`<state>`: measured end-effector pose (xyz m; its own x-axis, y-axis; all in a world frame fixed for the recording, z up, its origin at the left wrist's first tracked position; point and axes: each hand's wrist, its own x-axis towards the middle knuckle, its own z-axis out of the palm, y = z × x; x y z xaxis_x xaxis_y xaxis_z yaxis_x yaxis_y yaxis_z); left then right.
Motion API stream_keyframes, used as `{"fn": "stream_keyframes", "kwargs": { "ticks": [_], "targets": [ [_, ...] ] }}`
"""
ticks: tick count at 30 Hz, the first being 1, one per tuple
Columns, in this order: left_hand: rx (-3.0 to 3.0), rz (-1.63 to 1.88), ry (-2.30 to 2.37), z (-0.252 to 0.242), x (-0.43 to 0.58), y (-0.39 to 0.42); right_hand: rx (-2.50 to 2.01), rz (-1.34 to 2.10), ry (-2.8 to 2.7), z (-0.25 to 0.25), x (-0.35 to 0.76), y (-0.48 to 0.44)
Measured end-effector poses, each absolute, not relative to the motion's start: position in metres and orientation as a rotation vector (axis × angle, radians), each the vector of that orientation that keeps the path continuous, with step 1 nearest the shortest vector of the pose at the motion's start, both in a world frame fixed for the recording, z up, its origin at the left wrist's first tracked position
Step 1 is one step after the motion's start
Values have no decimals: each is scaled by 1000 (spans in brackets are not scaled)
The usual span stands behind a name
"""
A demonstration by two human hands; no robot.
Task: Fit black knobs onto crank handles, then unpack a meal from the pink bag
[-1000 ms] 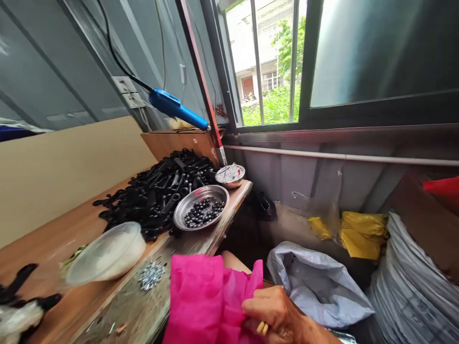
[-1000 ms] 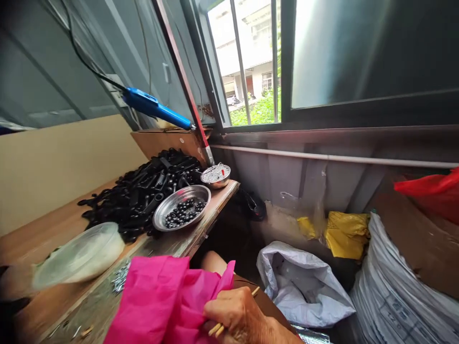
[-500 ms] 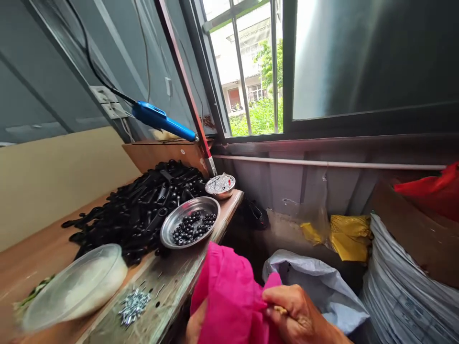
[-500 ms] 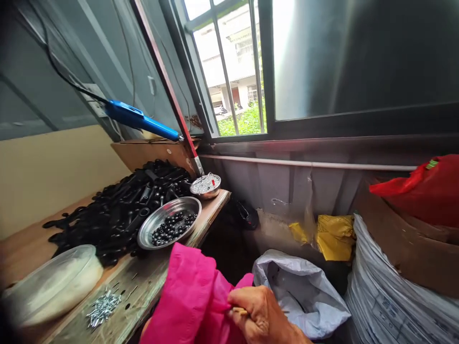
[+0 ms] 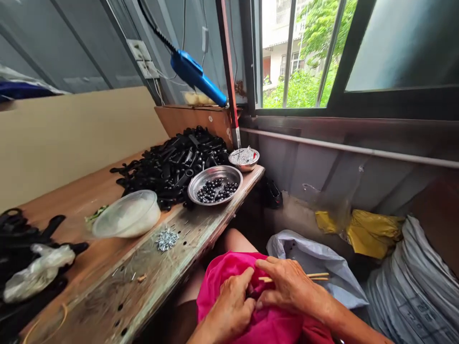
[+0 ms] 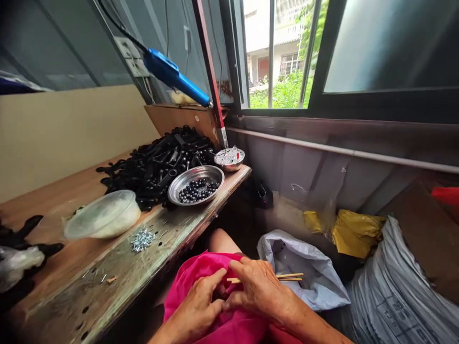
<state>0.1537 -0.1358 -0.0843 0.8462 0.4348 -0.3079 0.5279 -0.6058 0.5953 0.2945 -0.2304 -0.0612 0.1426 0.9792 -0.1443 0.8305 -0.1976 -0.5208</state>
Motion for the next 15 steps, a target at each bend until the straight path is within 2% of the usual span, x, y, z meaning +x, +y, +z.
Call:
{"fn": "stream_keyframes", "kwargs": {
  "ticks": [7, 11, 15],
  "targets": [
    [2389, -257, 725, -91, 135, -135, -2241, 666, -1703, -95, 291, -221],
    [2348, 128, 671, -84, 127, -130, -2306, 557, -1516, -108, 317, -220],
    [1781, 690, 884, -56, 114, -115, -2288, 455, -1402, -121, 344, -227]
  ]
}}
